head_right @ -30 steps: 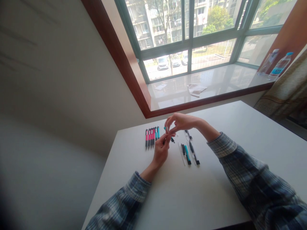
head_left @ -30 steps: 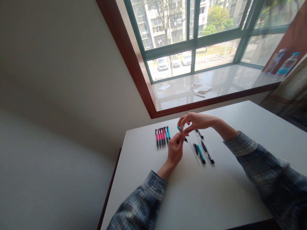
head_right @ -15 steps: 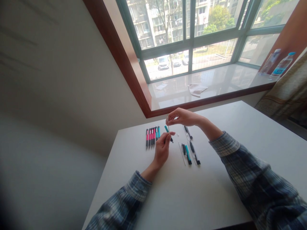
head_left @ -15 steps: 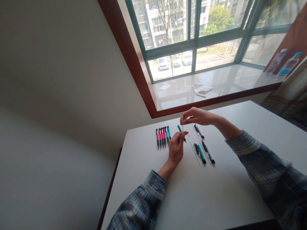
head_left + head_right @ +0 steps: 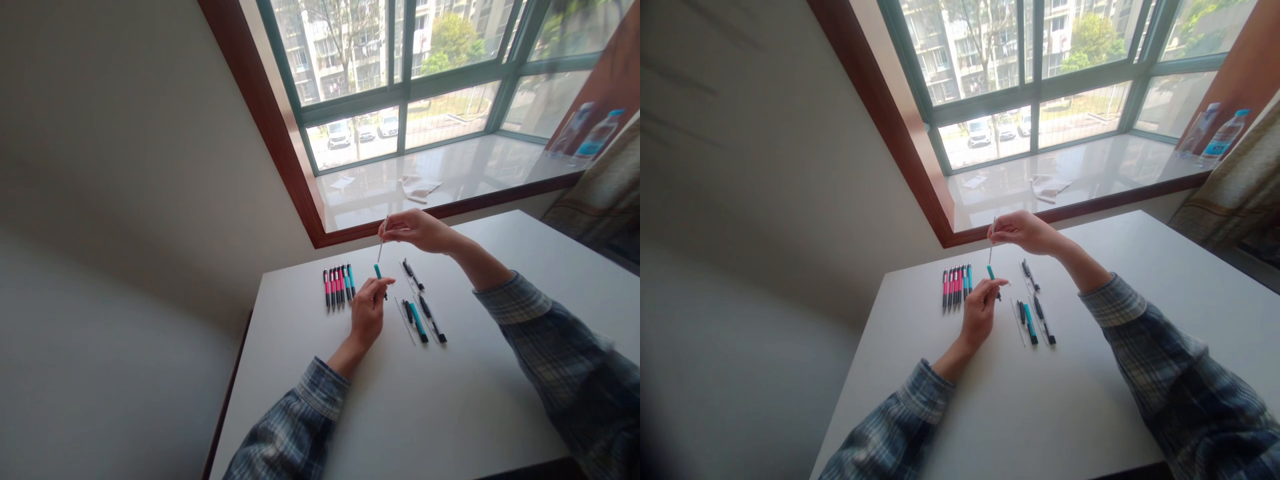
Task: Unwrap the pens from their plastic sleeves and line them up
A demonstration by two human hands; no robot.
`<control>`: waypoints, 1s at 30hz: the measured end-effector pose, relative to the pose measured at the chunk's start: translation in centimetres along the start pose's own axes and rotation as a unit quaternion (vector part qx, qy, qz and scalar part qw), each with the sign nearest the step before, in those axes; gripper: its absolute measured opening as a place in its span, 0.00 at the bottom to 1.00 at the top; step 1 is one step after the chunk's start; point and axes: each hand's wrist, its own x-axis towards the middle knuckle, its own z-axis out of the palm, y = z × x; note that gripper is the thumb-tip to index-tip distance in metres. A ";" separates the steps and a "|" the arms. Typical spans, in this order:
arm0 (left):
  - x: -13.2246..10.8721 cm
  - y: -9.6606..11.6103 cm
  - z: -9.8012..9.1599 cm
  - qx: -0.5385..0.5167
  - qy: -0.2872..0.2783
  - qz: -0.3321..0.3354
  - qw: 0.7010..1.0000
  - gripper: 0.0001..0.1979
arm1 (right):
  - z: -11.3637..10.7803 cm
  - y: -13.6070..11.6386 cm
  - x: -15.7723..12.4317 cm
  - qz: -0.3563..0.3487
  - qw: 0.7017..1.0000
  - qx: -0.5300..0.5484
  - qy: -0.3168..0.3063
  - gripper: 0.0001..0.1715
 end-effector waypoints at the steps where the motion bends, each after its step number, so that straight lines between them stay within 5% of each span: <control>1: 0.0 0.1 0.0 0.002 0.000 0.002 1.000 0.15 | 0.1 0.0 0.0 0.000 1.000 -0.008 0.000 0.23; 18: 0.1 1.2 -0.2 0.014 0.004 0.017 1.000 0.16 | 1.4 -0.2 0.1 0.032 0.987 -0.108 -0.119 0.22; 30: 0.1 1.3 -0.3 0.000 0.020 0.027 0.999 0.15 | 1.4 -0.1 -0.1 0.035 0.986 -0.078 -0.143 0.25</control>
